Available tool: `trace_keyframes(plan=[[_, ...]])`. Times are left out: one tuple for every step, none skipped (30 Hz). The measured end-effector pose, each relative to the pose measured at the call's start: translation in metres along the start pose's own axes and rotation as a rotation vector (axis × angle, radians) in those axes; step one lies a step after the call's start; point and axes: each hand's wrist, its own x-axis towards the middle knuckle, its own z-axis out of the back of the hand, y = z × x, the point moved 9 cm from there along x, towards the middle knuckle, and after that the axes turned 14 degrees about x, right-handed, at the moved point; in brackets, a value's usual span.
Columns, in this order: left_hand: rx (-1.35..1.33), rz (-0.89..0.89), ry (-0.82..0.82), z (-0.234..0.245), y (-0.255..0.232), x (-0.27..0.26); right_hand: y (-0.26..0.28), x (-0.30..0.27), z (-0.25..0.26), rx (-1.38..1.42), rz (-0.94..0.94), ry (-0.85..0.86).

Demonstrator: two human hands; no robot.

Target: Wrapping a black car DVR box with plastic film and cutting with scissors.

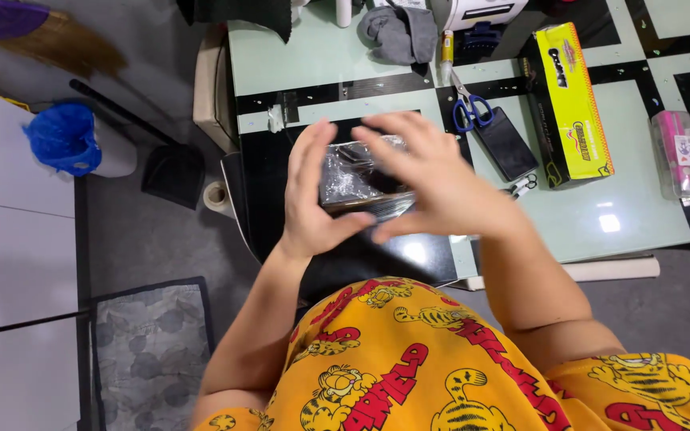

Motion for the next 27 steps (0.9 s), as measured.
trace_keyframes(plan=[[0.113, -0.062, 0.029, 0.005, -0.024, 0.014, 0.0, -0.003, 0.011, 0.203, 0.077, 0.001], [0.117, -0.062, 0.024, 0.006, -0.024, 0.015, -0.006, -0.008, 0.016, 0.203, 0.083, 0.003], [0.211, -0.072, 0.071, 0.001, -0.026, 0.017, -0.015, -0.013, 0.023, 0.281, 0.07, -0.004], [0.303, -0.083, 0.121, -0.003, -0.026, 0.018, -0.024, -0.019, 0.029, 0.358, 0.054, -0.013], [0.305, -0.084, 0.119, -0.001, -0.028, 0.02, -0.028, -0.022, 0.027, 0.357, 0.056, -0.013], [0.353, -0.101, 0.151, -0.003, -0.031, 0.021, -0.039, -0.027, 0.022, 0.346, -0.024, -0.002], [0.401, -0.119, 0.182, -0.005, -0.033, 0.022, -0.05, -0.032, 0.017, 0.335, -0.103, 0.01], [0.397, -0.121, 0.184, -0.005, -0.039, 0.024, -0.048, -0.032, 0.015, 0.333, -0.107, 0.007], [0.426, -0.145, 0.19, -0.006, -0.045, 0.026, -0.049, -0.032, 0.013, 0.361, -0.136, 0.0], [0.457, -0.167, 0.195, -0.005, -0.051, 0.028, -0.049, -0.03, 0.01, 0.391, -0.162, -0.005], [0.455, -0.168, 0.196, -0.007, -0.051, 0.028, -0.048, -0.028, 0.009, 0.389, -0.165, -0.006], [0.462, -0.17, 0.212, -0.009, -0.05, 0.029, -0.044, -0.025, 0.011, 0.343, -0.12, -0.033], [0.469, -0.172, 0.227, -0.011, -0.05, 0.029, -0.039, -0.021, 0.013, 0.296, -0.076, -0.059], [0.471, -0.172, 0.225, -0.012, -0.048, 0.03, -0.039, -0.019, 0.013, 0.296, -0.074, -0.059], [0.454, -0.163, 0.24, -0.014, -0.046, 0.03, -0.037, -0.017, 0.014, 0.276, -0.044, -0.058], [0.438, -0.153, 0.254, -0.015, -0.043, 0.03, -0.034, -0.014, 0.015, 0.257, -0.013, -0.056], [0.441, -0.152, 0.251, -0.015, -0.042, 0.032, -0.033, -0.011, 0.018, 0.258, -0.009, -0.055], [0.421, -0.128, 0.259, -0.016, -0.039, 0.033, -0.028, -0.007, 0.019, 0.307, 0.02, -0.018], [0.401, -0.104, 0.267, -0.016, -0.036, 0.034, -0.024, -0.003, 0.02, 0.356, 0.048, 0.019], [0.403, -0.104, 0.265, -0.017, -0.032, 0.032, -0.024, 0.0, 0.024, 0.356, 0.052, 0.02], [0.373, -0.081, 0.263, -0.017, -0.026, 0.031, -0.015, 0.001, 0.024, 0.385, 0.136, 0.087], [0.343, -0.059, 0.263, -0.017, -0.02, 0.029, -0.006, 0.002, 0.024, 0.414, 0.218, 0.152], [0.344, -0.06, 0.263, -0.015, -0.02, 0.029, -0.009, 0.001, 0.022, 0.414, 0.219, 0.151], [0.331, -0.071, 0.276, -0.014, -0.021, 0.029, -0.014, -0.001, 0.016, 0.393, 0.178, 0.2], [0.317, -0.083, 0.289, -0.013, -0.022, 0.029, -0.02, -0.002, 0.01, 0.372, 0.136, 0.25], [0.316, -0.084, 0.291, -0.011, -0.027, 0.031, -0.022, -0.004, 0.009, 0.372, 0.135, 0.248], [0.323, -0.117, 0.311, -0.011, -0.034, 0.033, -0.024, -0.005, 0.008, 0.36, 0.138, 0.245]])
